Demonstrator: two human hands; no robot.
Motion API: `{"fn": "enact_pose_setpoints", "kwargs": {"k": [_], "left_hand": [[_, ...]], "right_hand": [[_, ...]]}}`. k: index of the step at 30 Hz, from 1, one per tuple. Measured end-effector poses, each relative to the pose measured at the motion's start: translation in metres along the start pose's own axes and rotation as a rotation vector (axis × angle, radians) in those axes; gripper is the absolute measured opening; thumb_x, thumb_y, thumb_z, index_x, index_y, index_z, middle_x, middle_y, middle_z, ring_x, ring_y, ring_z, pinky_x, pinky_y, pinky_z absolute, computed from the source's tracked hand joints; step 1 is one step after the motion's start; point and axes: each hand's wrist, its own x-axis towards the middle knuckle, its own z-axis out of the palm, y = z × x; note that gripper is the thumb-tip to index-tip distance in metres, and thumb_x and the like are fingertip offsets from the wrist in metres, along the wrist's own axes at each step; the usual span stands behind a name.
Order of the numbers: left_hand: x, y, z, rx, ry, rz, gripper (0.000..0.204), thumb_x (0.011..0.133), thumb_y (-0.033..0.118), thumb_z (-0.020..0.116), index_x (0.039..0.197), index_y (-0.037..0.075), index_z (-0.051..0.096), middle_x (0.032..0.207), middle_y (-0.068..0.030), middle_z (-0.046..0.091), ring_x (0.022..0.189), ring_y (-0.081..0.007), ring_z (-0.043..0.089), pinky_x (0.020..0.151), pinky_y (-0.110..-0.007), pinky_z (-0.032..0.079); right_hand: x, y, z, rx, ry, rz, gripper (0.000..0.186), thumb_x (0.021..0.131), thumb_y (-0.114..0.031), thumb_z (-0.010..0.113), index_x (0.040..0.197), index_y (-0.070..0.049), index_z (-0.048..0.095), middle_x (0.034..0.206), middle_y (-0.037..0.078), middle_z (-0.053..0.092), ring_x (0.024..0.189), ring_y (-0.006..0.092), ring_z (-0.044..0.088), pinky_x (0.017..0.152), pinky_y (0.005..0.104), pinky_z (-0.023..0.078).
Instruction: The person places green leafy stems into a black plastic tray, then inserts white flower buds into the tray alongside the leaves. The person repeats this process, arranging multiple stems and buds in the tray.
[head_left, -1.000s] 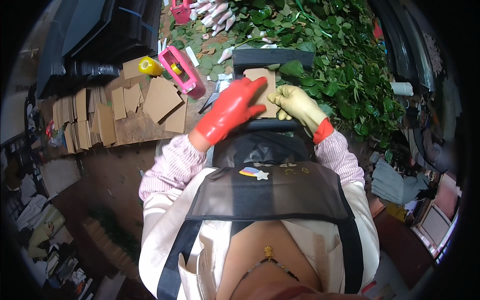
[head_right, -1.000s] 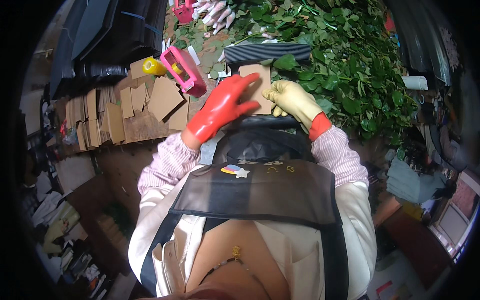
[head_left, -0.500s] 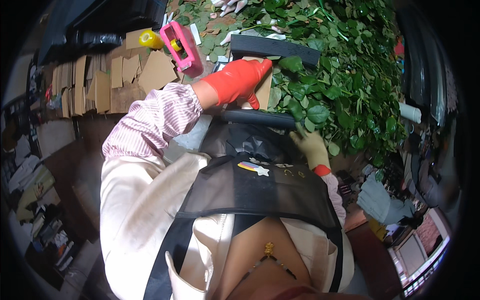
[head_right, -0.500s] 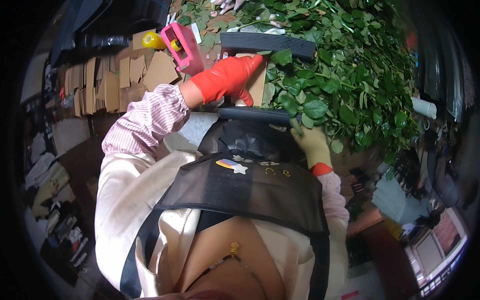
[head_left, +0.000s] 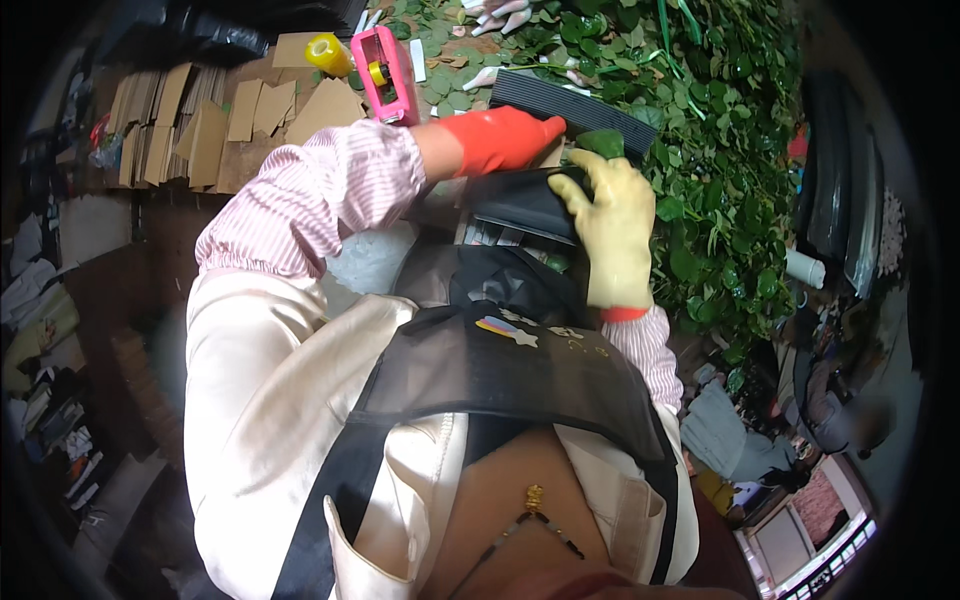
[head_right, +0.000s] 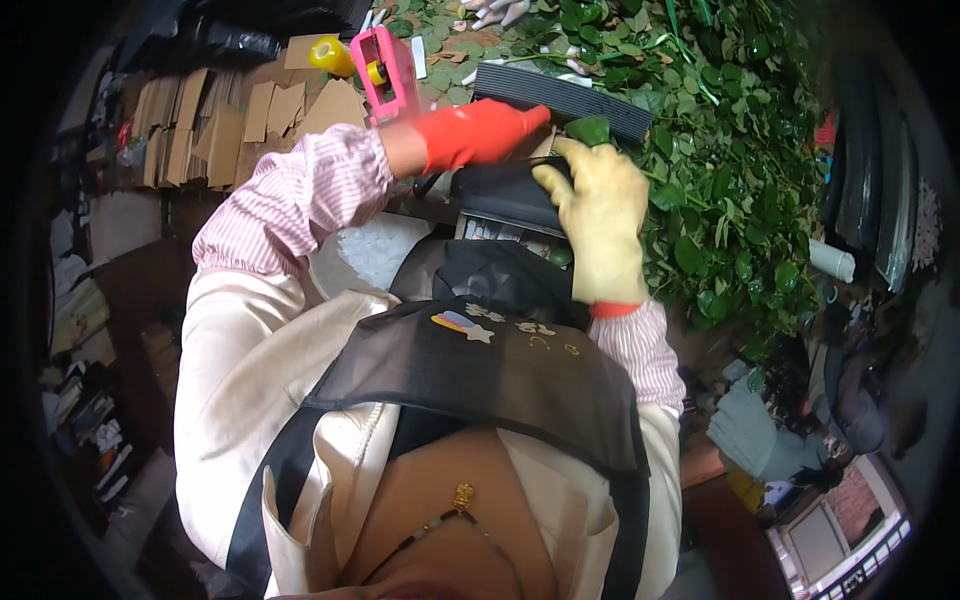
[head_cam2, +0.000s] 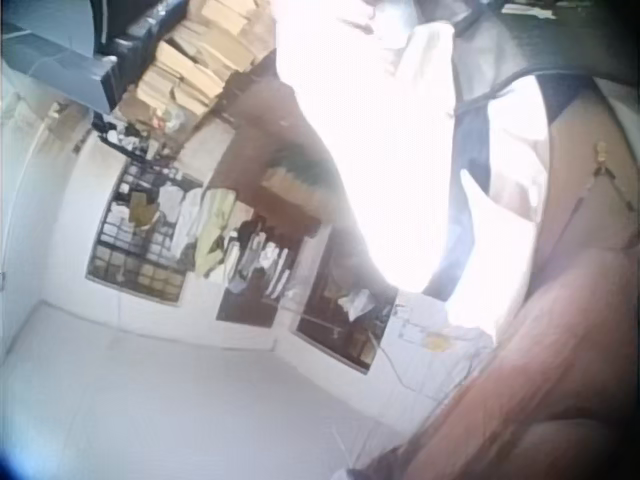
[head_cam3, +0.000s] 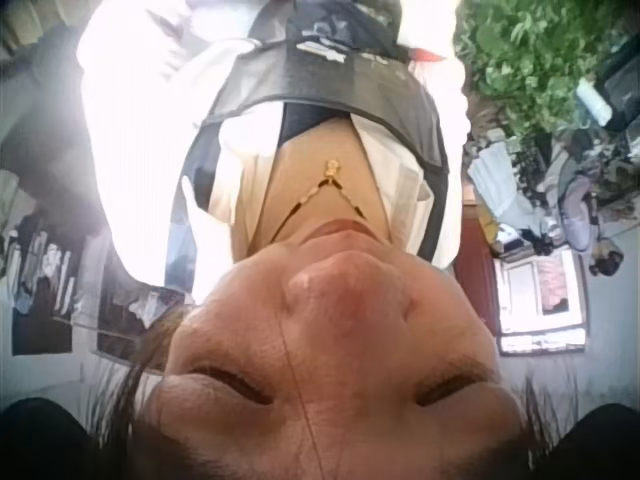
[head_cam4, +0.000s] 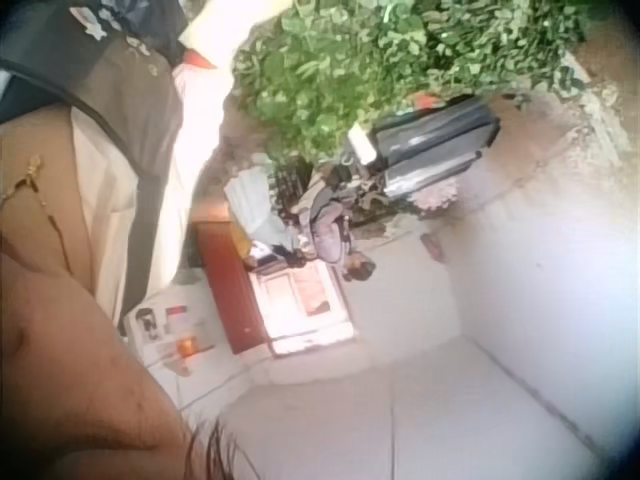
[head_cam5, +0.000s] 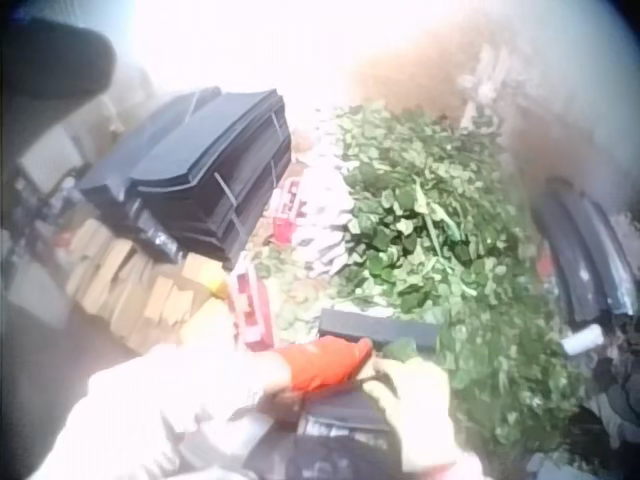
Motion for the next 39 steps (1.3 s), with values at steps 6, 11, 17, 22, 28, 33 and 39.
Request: {"fn": "enact_pose_setpoints", "kwargs": {"k": [6,11,17,22,28,33,39], "left_hand": [[-0.033,0.003,0.027,0.495,0.56,0.516,0.026,0.083,0.019,0.067,0.105,0.005,0.073,0.111,-0.0132,0.073,0.104,-0.0324,0.071,0.089,-0.042,0.059],[-0.045,-0.04,0.072,0.431,0.537,0.704,0.049,0.094,0.025,0.065,0.139,0.005,0.061,0.143,-0.0156,0.062,0.136,-0.0328,0.057,0.116,-0.048,0.046],[-0.041,-0.037,0.084,0.417,0.67,0.623,0.045,0.095,0.027,0.069,0.136,0.008,0.064,0.143,-0.0123,0.063,0.133,-0.0296,0.059,0.114,-0.048,0.047],[-0.042,-0.029,0.084,0.377,0.79,0.579,0.043,0.091,0.024,0.074,0.13,0.008,0.067,0.136,-0.0093,0.066,0.122,-0.0286,0.064,0.104,-0.048,0.052],[-0.046,-0.033,0.091,0.225,0.821,0.539,0.035,0.086,0.023,0.077,0.119,0.01,0.073,0.103,-0.0069,0.073,0.093,-0.0264,0.069,0.079,-0.046,0.054],[-0.071,-0.048,0.117,0.047,1.022,0.262,0.04,0.085,0.026,0.078,0.121,0.01,0.069,0.11,-0.0076,0.071,0.1,-0.0276,0.067,0.084,-0.043,0.05],[-0.093,-0.094,0.172,0.227,0.857,-0.389,0.08,0.08,0.019,0.082,0.151,0.006,0.047,0.128,-0.0193,0.06,0.113,-0.0371,0.06,0.09,-0.048,0.052]], "right_hand": [[0.022,0.011,0.024,0.066,-0.044,0.171,0.029,0.082,-0.038,0.083,0.096,-0.013,0.08,0.089,0.014,0.073,0.082,0.0355,0.071,0.074,0.0451,0.056],[0.028,0.002,0.002,0.013,-0.194,0.137,0.025,0.092,-0.036,0.075,0.102,-0.014,0.08,0.095,0.015,0.076,0.088,0.0346,0.073,0.08,0.0452,0.057],[0.08,-0.009,-0.024,0.09,0.198,-0.257,0.038,0.091,-0.021,0.076,0.126,-0.008,0.07,0.118,0.018,0.074,0.105,0.0354,0.071,0.091,0.0425,0.056],[0.066,0.022,0.002,0.171,-0.189,-0.402,0.031,0.09,-0.012,0.073,0.121,-0.014,0.074,0.104,0.015,0.076,0.093,0.0355,0.073,0.081,0.0428,0.06],[0.033,-0.022,0.013,-0.43,-0.374,-0.291,0.027,0.098,-0.014,0.059,0.121,-0.021,0.071,0.106,0.008,0.076,0.092,0.0301,0.075,0.073,0.0434,0.06],[0.009,-0.03,0.022,-0.541,-0.4,-0.283,0.045,0.099,-0.009,0.052,0.143,-0.012,0.059,0.135,0.01,0.069,0.106,0.0273,0.074,0.082,0.0408,0.062],[-0.003,-0.031,0.028,-0.354,-0.306,-0.199,0.043,0.101,-0.011,0.051,0.142,-0.004,0.059,0.138,0.019,0.066,0.119,0.0307,0.069,0.093,0.0412,0.06]]}}
